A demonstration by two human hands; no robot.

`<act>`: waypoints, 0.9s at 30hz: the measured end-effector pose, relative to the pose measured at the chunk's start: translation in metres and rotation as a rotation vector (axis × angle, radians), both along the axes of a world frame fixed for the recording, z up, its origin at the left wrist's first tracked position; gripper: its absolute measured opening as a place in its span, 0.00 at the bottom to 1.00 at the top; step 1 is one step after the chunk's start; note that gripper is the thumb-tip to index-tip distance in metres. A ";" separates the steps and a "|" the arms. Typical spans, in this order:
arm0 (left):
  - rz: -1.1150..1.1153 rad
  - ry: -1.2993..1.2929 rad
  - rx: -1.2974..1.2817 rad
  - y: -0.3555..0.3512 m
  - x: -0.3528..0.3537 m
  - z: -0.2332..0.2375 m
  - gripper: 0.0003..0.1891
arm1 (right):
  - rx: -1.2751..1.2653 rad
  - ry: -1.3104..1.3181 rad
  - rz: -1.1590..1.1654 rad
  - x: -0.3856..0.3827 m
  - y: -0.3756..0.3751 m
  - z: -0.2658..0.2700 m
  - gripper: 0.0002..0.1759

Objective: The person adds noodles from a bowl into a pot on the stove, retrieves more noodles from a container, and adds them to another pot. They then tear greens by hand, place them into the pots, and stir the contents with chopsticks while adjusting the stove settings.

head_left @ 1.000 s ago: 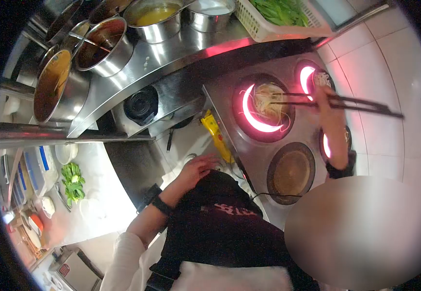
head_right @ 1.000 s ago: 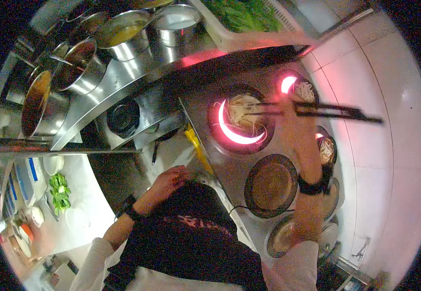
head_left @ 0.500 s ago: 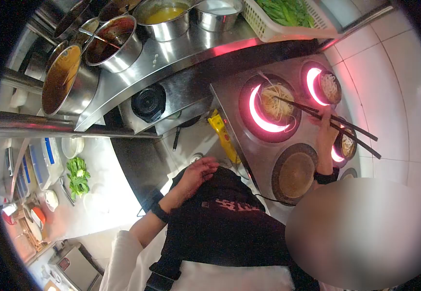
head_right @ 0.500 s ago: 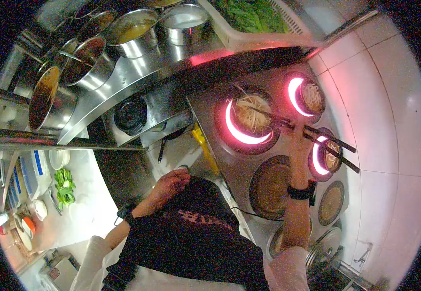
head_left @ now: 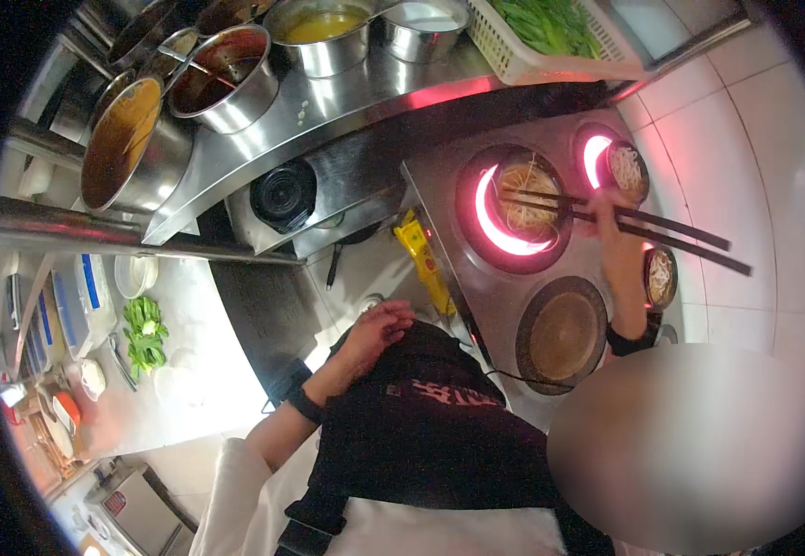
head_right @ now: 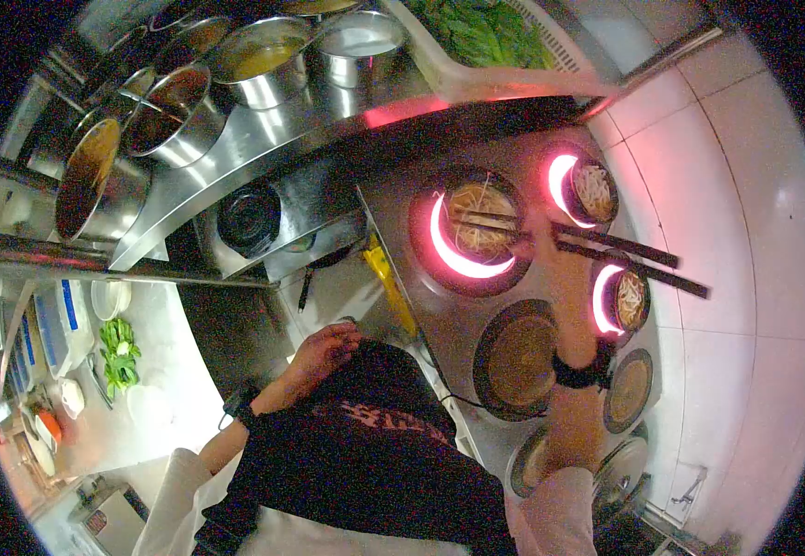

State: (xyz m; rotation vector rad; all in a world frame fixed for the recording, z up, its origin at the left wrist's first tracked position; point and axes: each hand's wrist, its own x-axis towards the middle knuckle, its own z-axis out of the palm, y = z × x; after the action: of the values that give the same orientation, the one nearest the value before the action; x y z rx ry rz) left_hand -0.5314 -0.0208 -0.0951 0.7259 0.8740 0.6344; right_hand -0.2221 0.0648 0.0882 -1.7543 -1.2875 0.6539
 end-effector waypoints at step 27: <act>0.008 -0.051 -0.168 -0.001 0.011 -0.002 0.15 | -0.088 0.045 -0.187 0.055 -0.041 0.007 0.18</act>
State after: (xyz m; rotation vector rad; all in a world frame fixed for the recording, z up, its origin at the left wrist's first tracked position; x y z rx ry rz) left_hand -0.5202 -0.0222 -0.0971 0.5531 0.8720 0.5768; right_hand -0.1675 0.0240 0.0950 -1.8942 -1.0627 0.6462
